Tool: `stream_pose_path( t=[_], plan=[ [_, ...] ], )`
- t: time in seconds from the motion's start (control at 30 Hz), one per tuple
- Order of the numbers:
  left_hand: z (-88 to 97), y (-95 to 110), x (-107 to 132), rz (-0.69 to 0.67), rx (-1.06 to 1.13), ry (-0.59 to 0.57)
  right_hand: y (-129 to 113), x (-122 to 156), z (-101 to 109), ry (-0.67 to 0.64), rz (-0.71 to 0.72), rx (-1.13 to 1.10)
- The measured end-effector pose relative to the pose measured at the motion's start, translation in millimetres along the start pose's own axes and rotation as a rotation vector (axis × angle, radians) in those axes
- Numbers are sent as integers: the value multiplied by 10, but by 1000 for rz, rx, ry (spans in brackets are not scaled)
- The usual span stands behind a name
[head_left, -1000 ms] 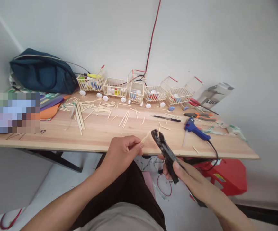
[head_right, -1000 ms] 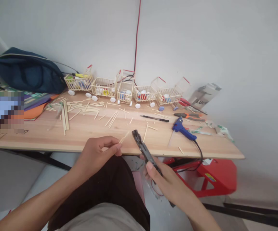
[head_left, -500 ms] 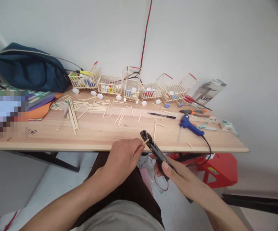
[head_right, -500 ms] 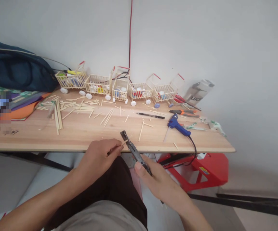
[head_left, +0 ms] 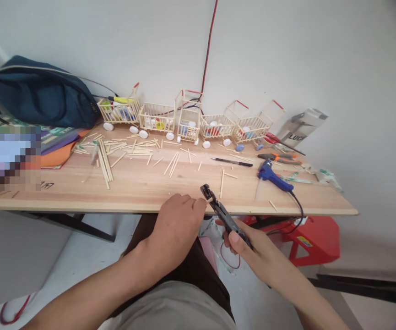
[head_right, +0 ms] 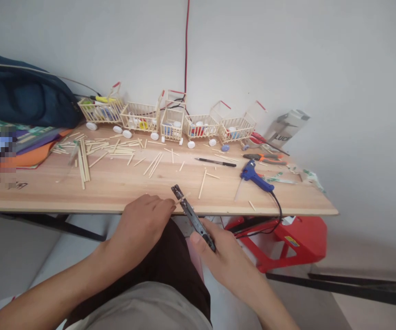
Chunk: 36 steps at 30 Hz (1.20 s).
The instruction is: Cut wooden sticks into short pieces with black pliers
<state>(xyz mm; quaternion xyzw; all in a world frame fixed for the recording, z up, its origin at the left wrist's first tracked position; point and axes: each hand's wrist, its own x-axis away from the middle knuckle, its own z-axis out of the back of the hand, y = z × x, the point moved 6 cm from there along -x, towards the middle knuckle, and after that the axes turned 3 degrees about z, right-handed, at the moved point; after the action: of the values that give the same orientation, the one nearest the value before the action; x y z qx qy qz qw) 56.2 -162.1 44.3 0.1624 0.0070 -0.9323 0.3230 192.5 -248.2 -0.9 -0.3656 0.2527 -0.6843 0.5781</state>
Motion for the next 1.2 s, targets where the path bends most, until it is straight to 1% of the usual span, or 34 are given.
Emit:
stream_pose_path(
  t=[0.1,0.27,0.37,0.5,0.63,0.73,0.83,0.97,1.13,1.2],
  plan=[
    [15,29,12,-29,-22,13,-9,5,-4,-7,9,-10],
    [42,45,5,-67,-28,42,-44,17,-12,22,0,-11],
    [49,52,-6,-90,-25,31,-66,31,-19,44,-2,0],
    [31,74,-1,-106,-18,-13,-80,53,-25,63,11,10],
    [8,113,19,-120,-20,-12,-52,77,-61,64,16,6],
    [-17,146,31,-141,-27,-9,-25,96,-82,91,22,40],
    [-27,176,40,-170,-41,9,8,119,-97,129,11,82],
    [-59,220,54,-205,-63,17,58,165,-129,137,-5,97],
    [-94,301,91,-237,-92,108,130,226,-156,148,-37,111],
    [-115,331,103,-246,-97,125,160,245,-158,161,-61,122]
  ],
)
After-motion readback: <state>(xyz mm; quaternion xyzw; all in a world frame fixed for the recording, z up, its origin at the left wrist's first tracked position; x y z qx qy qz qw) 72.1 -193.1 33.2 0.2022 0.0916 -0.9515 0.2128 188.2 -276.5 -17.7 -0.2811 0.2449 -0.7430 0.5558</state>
